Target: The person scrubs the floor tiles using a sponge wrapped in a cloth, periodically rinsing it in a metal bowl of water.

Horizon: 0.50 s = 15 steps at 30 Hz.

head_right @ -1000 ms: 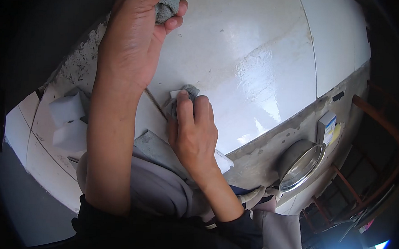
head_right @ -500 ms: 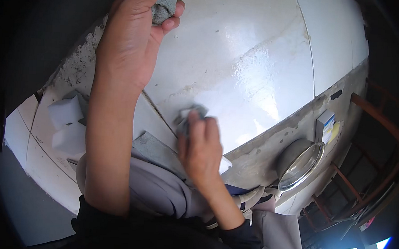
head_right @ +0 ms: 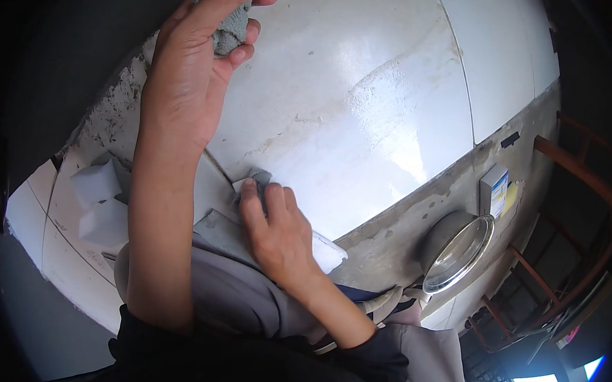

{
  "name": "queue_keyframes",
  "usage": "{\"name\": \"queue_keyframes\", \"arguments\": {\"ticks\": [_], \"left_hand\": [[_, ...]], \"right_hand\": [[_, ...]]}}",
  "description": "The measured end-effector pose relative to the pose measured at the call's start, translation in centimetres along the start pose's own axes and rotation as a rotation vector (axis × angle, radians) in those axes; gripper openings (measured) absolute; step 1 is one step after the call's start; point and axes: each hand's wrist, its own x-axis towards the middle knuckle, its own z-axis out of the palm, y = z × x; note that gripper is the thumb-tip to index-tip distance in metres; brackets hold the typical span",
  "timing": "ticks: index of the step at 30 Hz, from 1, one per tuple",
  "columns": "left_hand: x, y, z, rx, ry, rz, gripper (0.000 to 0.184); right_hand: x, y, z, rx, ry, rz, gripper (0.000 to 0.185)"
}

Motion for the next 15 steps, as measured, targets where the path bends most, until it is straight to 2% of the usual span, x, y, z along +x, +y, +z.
{"name": "queue_keyframes", "arguments": {"ticks": [2, 6, 8, 12, 13, 15], "left_hand": [[0.4, -0.6, -0.9, -0.02, -0.006, -0.024, 0.023], [-0.4, 0.2, -0.2, -0.026, 0.072, 0.0, 0.023], [0.1, 0.5, -0.1, -0.029, 0.079, -0.057, 0.024], [0.5, -0.4, -0.5, -0.046, 0.013, -0.056, 0.025], [0.5, -0.5, -0.6, -0.041, 0.003, -0.048, 0.025], [0.2, -0.7, -0.8, -0.038, -0.003, -0.04, 0.025]], "right_hand": [[2.0, 1.8, -0.5, -0.014, 0.075, 0.046, 0.045], [6.8, 4.9, -2.3, -0.014, 0.27, 0.223, 0.037], [5.5, 3.3, -2.1, -0.043, 0.207, 0.23, 0.038], [1.0, -0.3, -0.4, -0.014, -0.028, 0.039, 0.044], [1.7, 0.8, -0.7, -0.001, 0.023, 0.033, 0.047], [4.6, 3.1, -2.4, 0.024, 0.126, 0.182, 0.038]]}}
